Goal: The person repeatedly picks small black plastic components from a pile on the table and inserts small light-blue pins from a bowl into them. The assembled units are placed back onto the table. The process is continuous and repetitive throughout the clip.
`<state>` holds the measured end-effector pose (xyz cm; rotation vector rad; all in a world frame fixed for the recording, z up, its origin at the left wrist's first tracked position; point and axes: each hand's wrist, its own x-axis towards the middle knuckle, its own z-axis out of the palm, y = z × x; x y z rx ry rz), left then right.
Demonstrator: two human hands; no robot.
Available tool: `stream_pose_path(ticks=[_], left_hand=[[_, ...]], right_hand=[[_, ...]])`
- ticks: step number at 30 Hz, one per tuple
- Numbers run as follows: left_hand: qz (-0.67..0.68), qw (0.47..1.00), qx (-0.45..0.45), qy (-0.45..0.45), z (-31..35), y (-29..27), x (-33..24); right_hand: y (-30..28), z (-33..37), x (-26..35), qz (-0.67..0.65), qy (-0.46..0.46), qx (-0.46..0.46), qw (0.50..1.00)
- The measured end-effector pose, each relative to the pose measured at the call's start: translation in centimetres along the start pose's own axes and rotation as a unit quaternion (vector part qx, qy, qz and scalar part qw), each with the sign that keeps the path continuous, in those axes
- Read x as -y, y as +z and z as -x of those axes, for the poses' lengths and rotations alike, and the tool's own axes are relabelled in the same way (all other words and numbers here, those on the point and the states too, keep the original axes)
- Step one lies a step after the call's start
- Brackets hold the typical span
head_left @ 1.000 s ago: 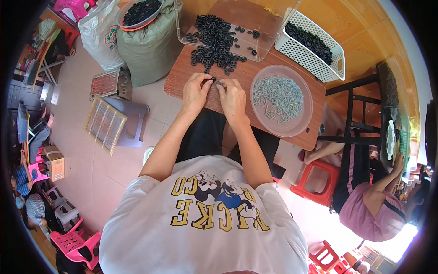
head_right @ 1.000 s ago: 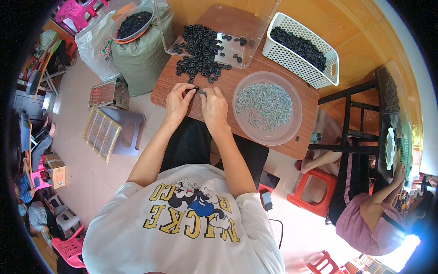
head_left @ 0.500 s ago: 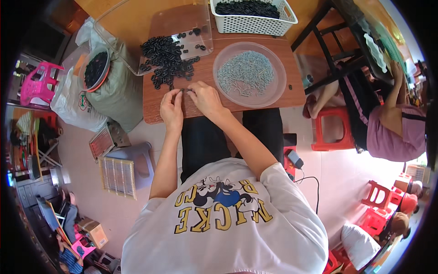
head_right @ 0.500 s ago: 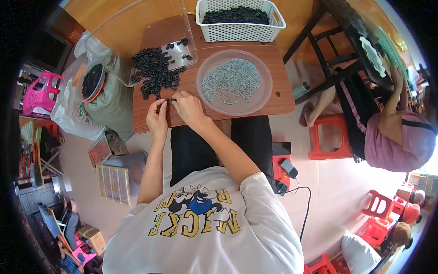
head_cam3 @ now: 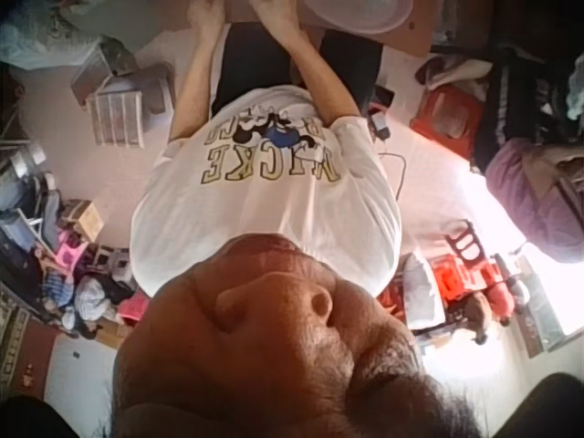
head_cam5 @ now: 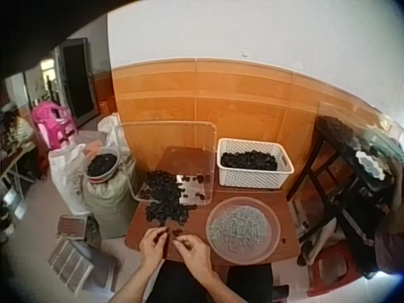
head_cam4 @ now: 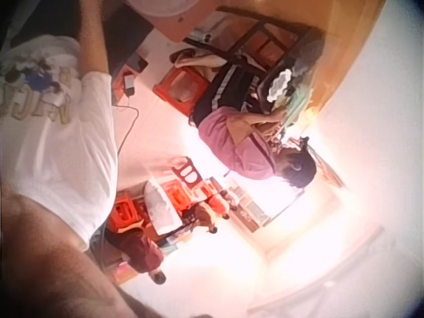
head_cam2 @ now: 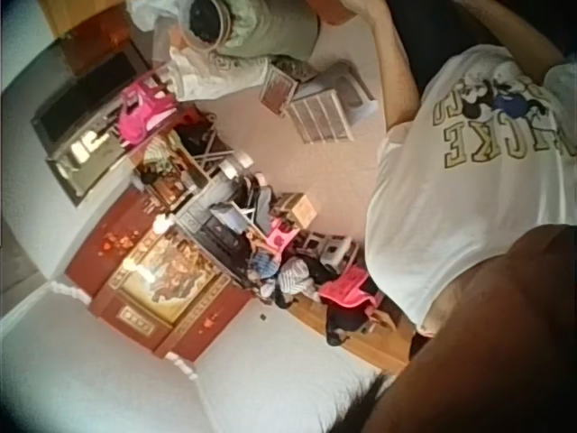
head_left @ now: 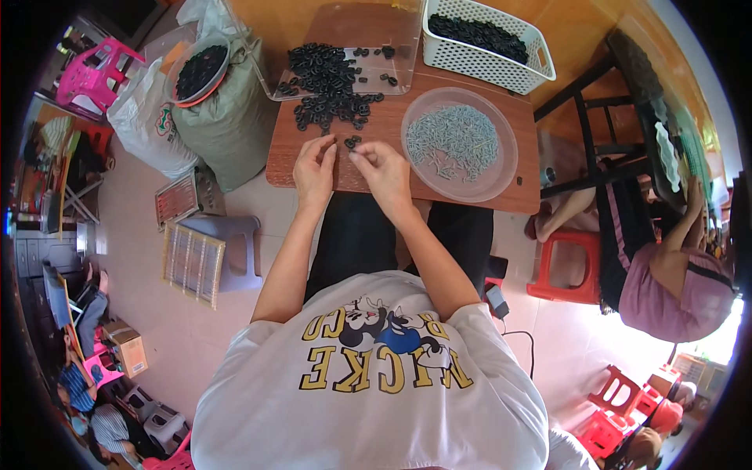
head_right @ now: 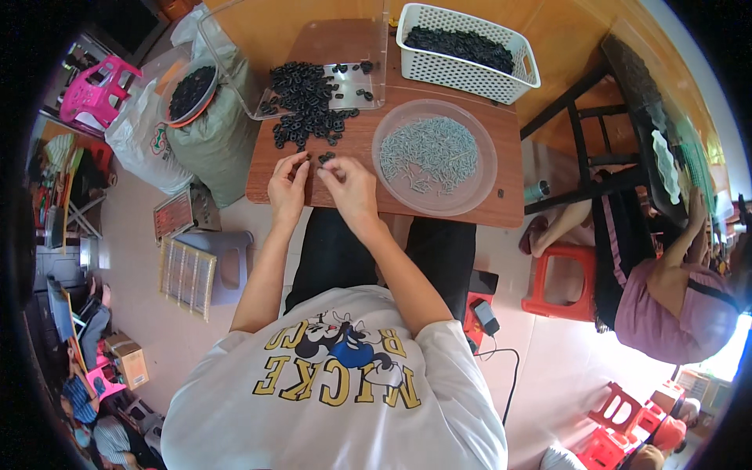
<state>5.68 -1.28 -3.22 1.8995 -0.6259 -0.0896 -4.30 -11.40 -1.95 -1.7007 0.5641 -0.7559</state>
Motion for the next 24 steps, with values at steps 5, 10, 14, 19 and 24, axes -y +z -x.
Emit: stream_pose_path(ticks=[5, 10, 14, 19, 24], left_hand=[[0.138, 0.989, -0.005, -0.049, 0.6, 0.6, -0.2], [0.037, 0.974, 0.211, 0.077, 2.3, 3.0, -9.9], [-0.073, 0.930, 0.314, 0.175, 0.5, 7.8, -11.7], [-0.169, 0.891, 0.367, 0.207, -0.7, 11.4, -12.0], [-0.152, 0.865, 0.409, 0.248, -0.4, 12.9, -12.4]], right_hand=[[-4.0, 7.1, 2.3, -0.108, 0.124, 0.103, 0.981], [-9.9, 13.4, -3.2, -0.148, 0.241, 0.052, 0.958], [-13.5, 15.7, -7.7, -0.220, 0.237, 0.000, 0.946], [-15.1, 15.4, -8.4, -0.286, 0.237, 0.016, 0.929], [-15.3, 15.3, -8.8, -0.322, 0.241, 0.020, 0.915]])
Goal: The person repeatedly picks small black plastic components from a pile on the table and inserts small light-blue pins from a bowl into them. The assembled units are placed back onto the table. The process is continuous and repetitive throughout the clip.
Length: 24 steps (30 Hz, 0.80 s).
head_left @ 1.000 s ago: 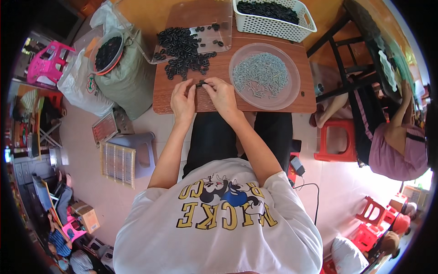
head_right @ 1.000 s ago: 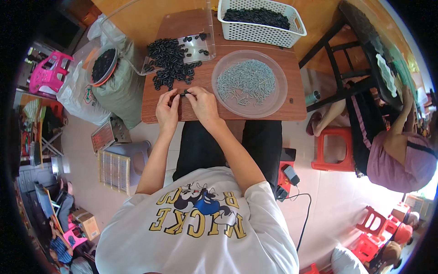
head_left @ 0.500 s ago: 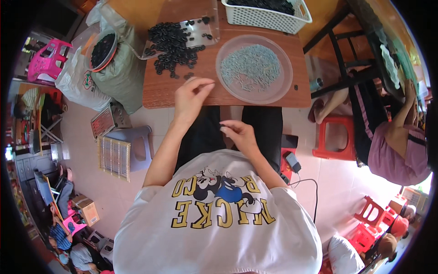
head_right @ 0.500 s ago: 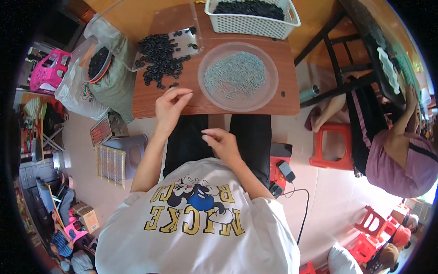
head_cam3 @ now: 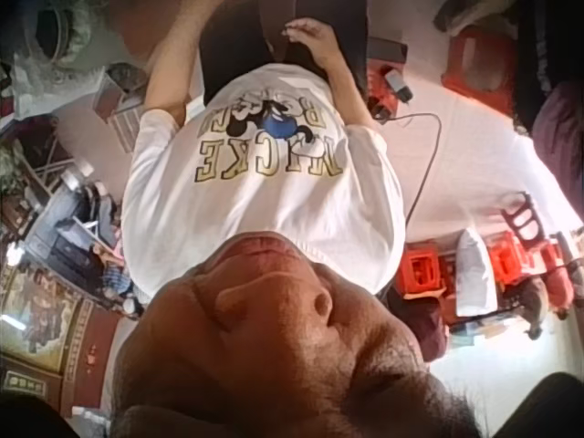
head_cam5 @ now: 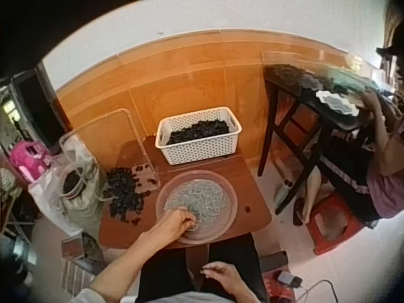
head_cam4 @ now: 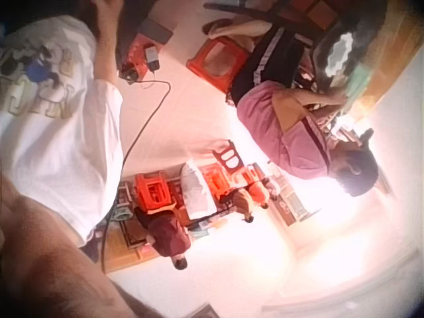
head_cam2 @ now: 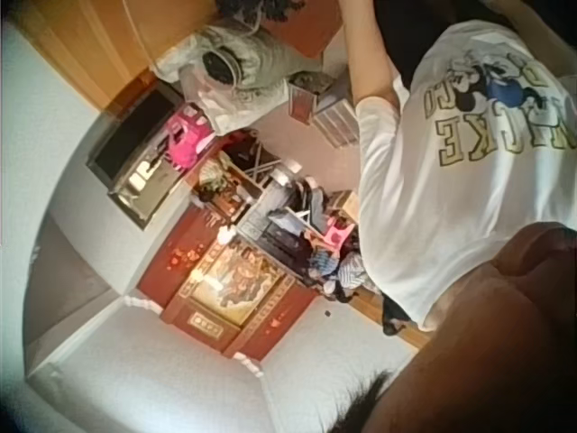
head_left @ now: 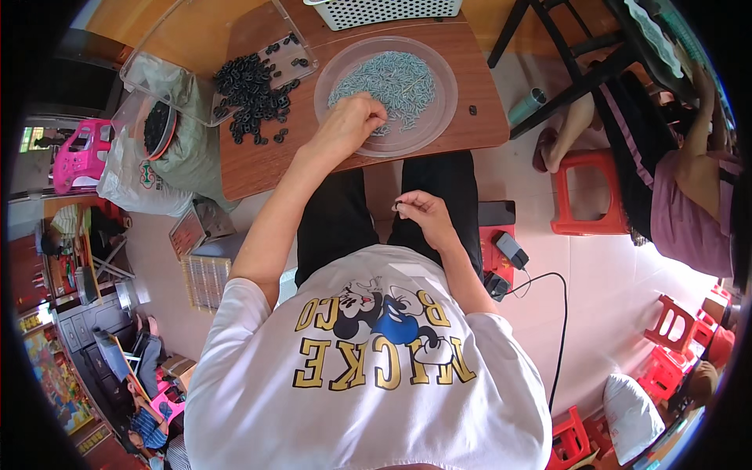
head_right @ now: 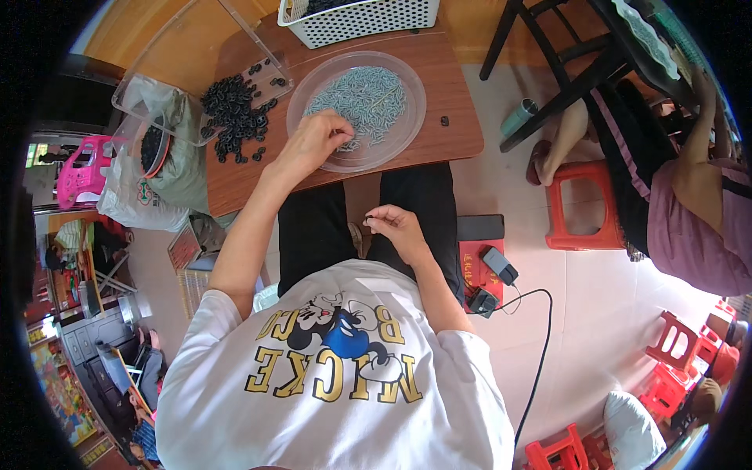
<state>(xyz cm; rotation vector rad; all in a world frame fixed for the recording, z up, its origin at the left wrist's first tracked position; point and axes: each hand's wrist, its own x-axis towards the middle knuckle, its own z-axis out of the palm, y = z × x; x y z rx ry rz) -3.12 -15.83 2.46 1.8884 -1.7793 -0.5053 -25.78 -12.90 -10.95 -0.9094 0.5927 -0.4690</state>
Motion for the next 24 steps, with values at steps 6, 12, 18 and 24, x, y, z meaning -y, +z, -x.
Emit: stream_pose_path(ticks=[6, 12, 18, 24], left_hand=[[-0.066, 0.997, 0.002, 0.035, -0.7, 1.5, 0.0], [-0.088, 0.993, 0.008, 0.076, -0.8, 1.7, 0.0], [-0.176, 0.968, -0.015, 0.177, -0.2, 1.9, -0.5], [-0.040, 0.988, -0.051, 0.138, -0.1, 1.5, 0.4]], right_hand=[[0.4, -0.1, 0.3, 0.019, 0.004, 0.023, 1.000], [0.5, 0.0, 0.6, 0.017, 0.004, 0.021, 1.000], [0.4, 0.0, 0.3, 0.020, 0.006, 0.018, 1.000], [1.9, 1.3, 2.8, 0.009, -0.031, 0.019, 0.999]])
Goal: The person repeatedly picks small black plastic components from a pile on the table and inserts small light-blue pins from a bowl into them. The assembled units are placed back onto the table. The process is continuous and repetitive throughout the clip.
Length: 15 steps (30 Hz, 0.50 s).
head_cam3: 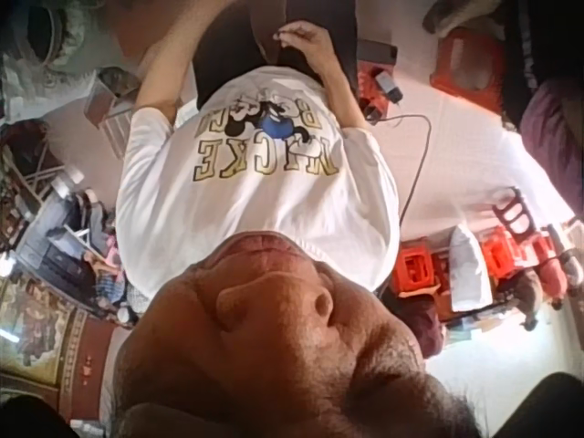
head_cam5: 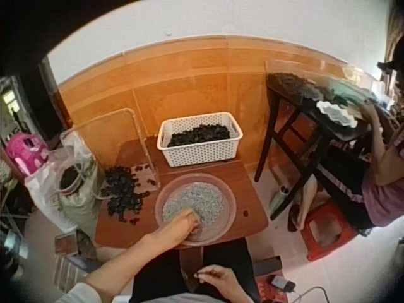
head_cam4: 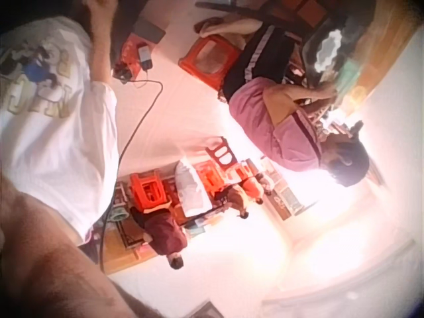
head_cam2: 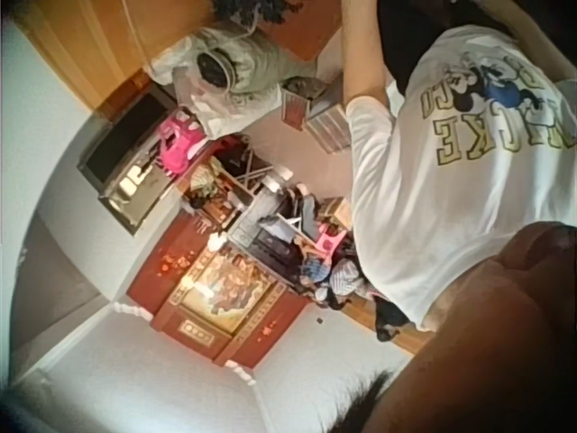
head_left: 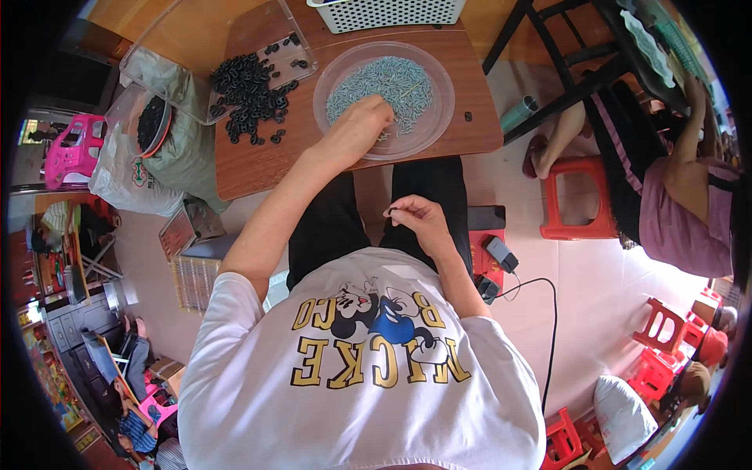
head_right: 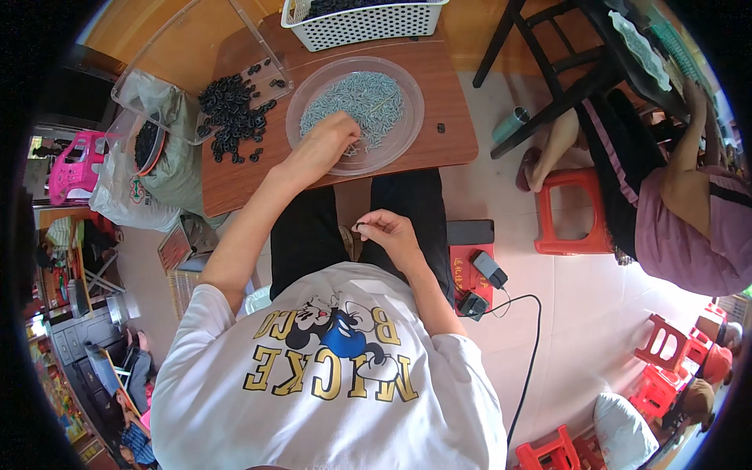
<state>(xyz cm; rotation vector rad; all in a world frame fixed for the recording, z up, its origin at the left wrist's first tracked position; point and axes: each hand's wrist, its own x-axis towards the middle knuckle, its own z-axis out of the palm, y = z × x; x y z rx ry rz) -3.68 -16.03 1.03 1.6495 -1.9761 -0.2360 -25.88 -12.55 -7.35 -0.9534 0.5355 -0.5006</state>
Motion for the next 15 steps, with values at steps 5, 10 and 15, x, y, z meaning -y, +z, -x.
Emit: stream_pose_path(ticks=[5, 10, 15], left_hand=[[0.508, 0.822, -0.082, -0.242, 1.9, -2.5, -1.3], [0.756, 0.556, -0.178, -0.295, 6.4, -3.7, -3.6], [0.803, 0.479, -0.217, -0.280, 9.9, -4.4, -4.1]], right_hand=[[2.8, -0.3, 4.8, -0.022, -0.068, -0.021, 0.997], [6.7, -2.5, 9.3, -0.049, -0.087, -0.050, 0.994], [10.9, -4.1, 10.7, 0.027, -0.111, -0.037, 0.993]])
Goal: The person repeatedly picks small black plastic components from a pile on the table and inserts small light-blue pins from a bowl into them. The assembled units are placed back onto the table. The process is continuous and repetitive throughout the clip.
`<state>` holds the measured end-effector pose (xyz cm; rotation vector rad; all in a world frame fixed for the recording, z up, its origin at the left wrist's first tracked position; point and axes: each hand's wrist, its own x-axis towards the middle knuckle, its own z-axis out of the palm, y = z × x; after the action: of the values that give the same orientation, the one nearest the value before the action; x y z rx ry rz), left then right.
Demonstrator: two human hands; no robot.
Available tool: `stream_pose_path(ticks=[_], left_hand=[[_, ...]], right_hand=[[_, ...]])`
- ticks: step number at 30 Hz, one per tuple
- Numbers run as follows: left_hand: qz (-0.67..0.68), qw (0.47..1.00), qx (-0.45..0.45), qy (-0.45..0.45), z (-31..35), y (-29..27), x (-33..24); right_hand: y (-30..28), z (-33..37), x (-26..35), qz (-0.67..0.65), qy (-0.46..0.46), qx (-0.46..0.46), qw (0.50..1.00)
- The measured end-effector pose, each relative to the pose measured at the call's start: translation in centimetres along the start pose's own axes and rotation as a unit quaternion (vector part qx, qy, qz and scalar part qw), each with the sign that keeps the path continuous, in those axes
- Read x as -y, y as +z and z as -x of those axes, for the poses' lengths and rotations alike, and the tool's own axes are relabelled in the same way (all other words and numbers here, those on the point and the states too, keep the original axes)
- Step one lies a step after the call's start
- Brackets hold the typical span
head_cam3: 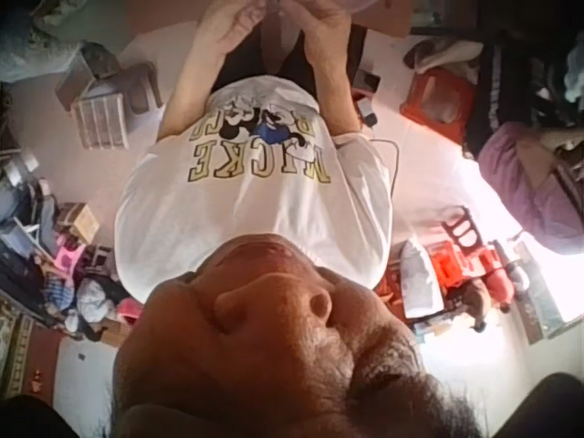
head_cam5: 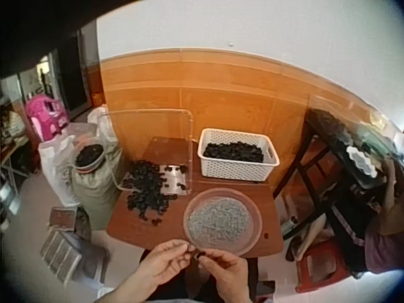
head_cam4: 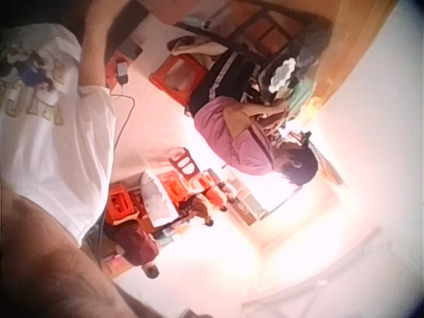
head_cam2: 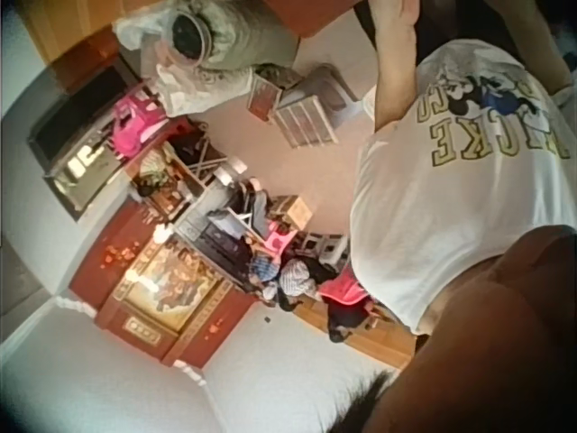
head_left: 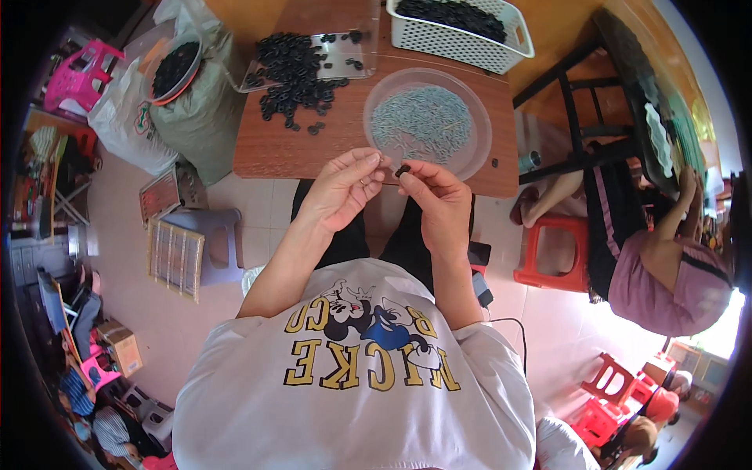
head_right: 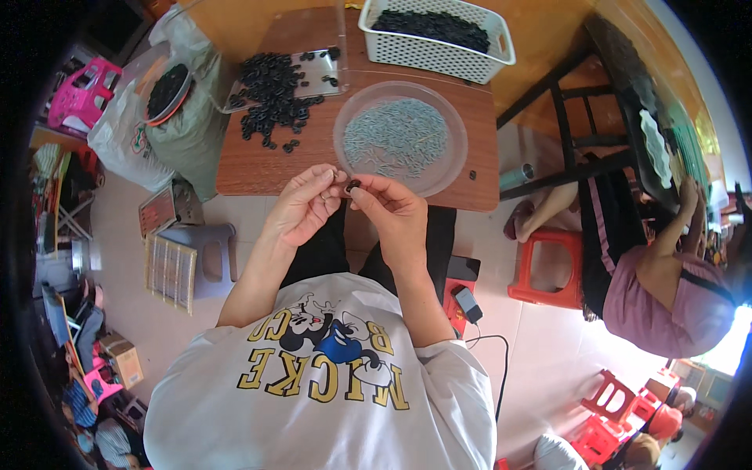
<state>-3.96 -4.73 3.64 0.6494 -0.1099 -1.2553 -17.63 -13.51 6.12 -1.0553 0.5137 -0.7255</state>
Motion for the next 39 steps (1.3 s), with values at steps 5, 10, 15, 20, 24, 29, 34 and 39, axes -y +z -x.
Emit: stream_pose_path(ticks=[5, 10, 15, 20, 24, 29, 34, 39], left_hand=[[0.025, 1.000, 0.006, 0.014, 1.3, -0.9, -0.9], [0.014, 1.000, 0.020, 0.009, 1.5, -0.9, -1.2], [-0.005, 1.000, 0.020, 0.005, 1.3, -1.0, -0.7], [-0.043, 0.999, 0.006, 0.015, 1.3, -0.5, -0.7], [-0.133, 0.989, -0.020, 0.057, 1.5, -0.5, -0.6], [-0.150, 0.986, -0.027, 0.063, 1.5, -1.4, 0.3], [-0.108, 0.992, -0.042, 0.054, 1.2, -1.2, 0.2], [-0.164, 0.977, -0.071, 0.115, 1.2, -1.2, 0.1]], right_hand=[[2.3, -0.3, -0.9, 0.055, 0.008, 0.009, 0.998], [2.7, -0.5, -0.9, 0.090, 0.016, 0.011, 0.996], [2.8, -0.5, -0.6, 0.100, 0.020, 0.008, 0.995], [2.4, -0.4, -0.5, 0.113, 0.019, -0.001, 0.993], [2.5, 0.1, -0.4, 0.172, 0.026, -0.021, 0.985], [3.0, 0.7, -1.1, 0.194, 0.008, -0.050, 0.980], [2.6, 0.5, -2.2, 0.193, -0.006, -0.068, 0.979], [2.3, 0.6, -2.7, 0.249, -0.026, -0.059, 0.966]])
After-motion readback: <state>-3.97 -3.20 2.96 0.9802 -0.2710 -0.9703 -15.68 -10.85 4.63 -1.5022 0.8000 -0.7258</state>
